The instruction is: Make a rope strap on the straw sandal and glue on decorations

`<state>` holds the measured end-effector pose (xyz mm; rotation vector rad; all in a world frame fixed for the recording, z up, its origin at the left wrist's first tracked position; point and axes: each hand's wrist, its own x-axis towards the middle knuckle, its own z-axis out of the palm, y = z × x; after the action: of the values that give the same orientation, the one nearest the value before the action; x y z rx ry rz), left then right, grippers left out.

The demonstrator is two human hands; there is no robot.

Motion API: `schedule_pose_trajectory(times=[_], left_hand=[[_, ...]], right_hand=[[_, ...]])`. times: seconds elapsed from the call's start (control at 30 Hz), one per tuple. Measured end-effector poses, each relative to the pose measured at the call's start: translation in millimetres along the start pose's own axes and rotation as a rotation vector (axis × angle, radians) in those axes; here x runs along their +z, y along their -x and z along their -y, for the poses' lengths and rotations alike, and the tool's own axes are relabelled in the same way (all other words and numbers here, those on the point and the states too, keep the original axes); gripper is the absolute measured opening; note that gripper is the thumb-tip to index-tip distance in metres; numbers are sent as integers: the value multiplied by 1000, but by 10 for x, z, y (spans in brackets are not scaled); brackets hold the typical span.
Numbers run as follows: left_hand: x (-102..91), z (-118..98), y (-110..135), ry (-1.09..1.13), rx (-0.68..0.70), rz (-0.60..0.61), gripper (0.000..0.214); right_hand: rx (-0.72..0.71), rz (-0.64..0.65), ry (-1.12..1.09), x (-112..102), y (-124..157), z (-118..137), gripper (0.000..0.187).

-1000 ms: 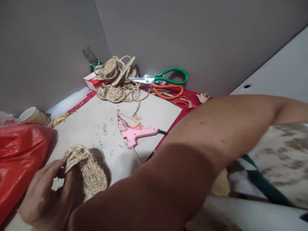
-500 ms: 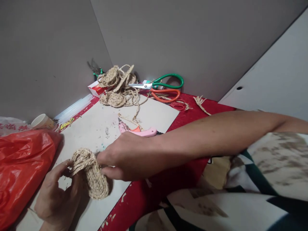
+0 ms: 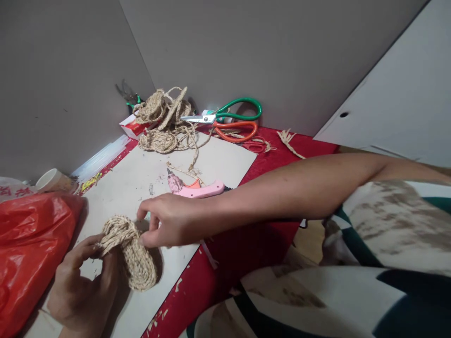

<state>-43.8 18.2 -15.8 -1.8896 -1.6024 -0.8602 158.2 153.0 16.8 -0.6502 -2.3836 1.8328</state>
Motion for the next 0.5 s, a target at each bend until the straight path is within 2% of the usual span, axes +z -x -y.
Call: schedule_pose_trajectory(times=[0.07,0.17,0.2,0.27,0.37,0.5], left_hand=[[-7,-8,-5,6,11,-1,30],[-11,-12,-8,-2,18,-5,31],[-10,-15,-11,-6,21,1,31],[-8,-36,-19,-38,60,-7,36],[-5,-98,-19,-134,187,-84,49],[-8,-176,29,-158,294,-76,46]], right_hand=[[121,144,-192,26,-51,0,51],[160,255,-257,75,-91,14,18],[161,252,-258,90,-96,18,11],[165,235,-282,111,-102,19,11],[149,204,-327,123,-106,10,11],[136,189,-320,117,-106,-4,7]])
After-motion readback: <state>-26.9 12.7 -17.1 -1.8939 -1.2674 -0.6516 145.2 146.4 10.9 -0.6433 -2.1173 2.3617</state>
